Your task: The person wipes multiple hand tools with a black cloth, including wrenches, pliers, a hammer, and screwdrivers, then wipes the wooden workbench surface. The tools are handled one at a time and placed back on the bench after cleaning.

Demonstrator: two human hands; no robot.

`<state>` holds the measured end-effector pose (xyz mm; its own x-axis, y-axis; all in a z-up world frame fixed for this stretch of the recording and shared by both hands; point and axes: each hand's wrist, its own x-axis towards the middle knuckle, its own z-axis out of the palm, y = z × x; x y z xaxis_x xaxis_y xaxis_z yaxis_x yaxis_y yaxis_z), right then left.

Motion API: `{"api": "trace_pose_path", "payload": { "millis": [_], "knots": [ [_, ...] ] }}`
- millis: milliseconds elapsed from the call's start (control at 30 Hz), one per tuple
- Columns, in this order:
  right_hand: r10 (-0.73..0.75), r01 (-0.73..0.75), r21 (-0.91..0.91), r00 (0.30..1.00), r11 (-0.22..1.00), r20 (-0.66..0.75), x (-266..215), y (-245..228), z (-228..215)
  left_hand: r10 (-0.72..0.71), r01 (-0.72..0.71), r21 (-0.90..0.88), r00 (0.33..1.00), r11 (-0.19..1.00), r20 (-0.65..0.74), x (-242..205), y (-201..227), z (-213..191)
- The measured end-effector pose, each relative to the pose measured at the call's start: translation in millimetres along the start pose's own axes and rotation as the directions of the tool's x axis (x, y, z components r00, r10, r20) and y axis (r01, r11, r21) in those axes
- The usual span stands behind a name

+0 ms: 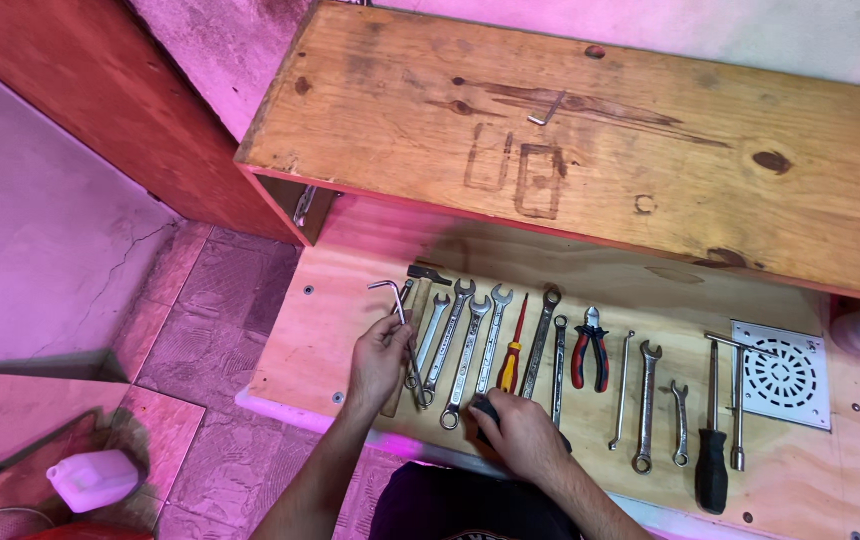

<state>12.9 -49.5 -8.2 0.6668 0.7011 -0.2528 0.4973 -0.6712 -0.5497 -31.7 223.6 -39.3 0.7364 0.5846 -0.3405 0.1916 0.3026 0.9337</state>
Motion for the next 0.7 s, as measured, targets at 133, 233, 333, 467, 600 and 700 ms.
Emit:
{"api": "trace_pose_path", "payload": {
  "millis": [133,233,333,467,600,700],
  "knots": [
    [0.104,-0.106,0.032,0.993,0.994,0.054,1,-5,0,0.161,-0.102,0.518,0.984,0.849,-0.070,37,-12,-40],
    [0.150,-0.154,0.053,0.986,0.987,0.070,3,-9,2,0.252,-0.158,0.674,0.967,0.722,-0.043,65,-26,-59],
    [0.161,-0.165,0.078,0.985,0.983,0.054,6,-7,11,0.342,-0.235,0.760,0.939,0.606,0.018,96,-52,-75],
    [0.214,-0.216,0.094,0.976,0.972,0.037,6,-5,17,0.404,-0.295,0.820,0.911,0.490,0.087,112,-63,-82],
    [0.242,-0.241,0.131,0.970,0.962,0.006,5,7,28,0.382,-0.294,0.845,0.917,0.447,0.117,117,-67,-81],
    [0.278,-0.271,0.190,0.960,0.944,-0.013,2,4,23,0.387,-0.315,0.856,0.910,0.411,0.149,117,-65,-82]
  ]
}}
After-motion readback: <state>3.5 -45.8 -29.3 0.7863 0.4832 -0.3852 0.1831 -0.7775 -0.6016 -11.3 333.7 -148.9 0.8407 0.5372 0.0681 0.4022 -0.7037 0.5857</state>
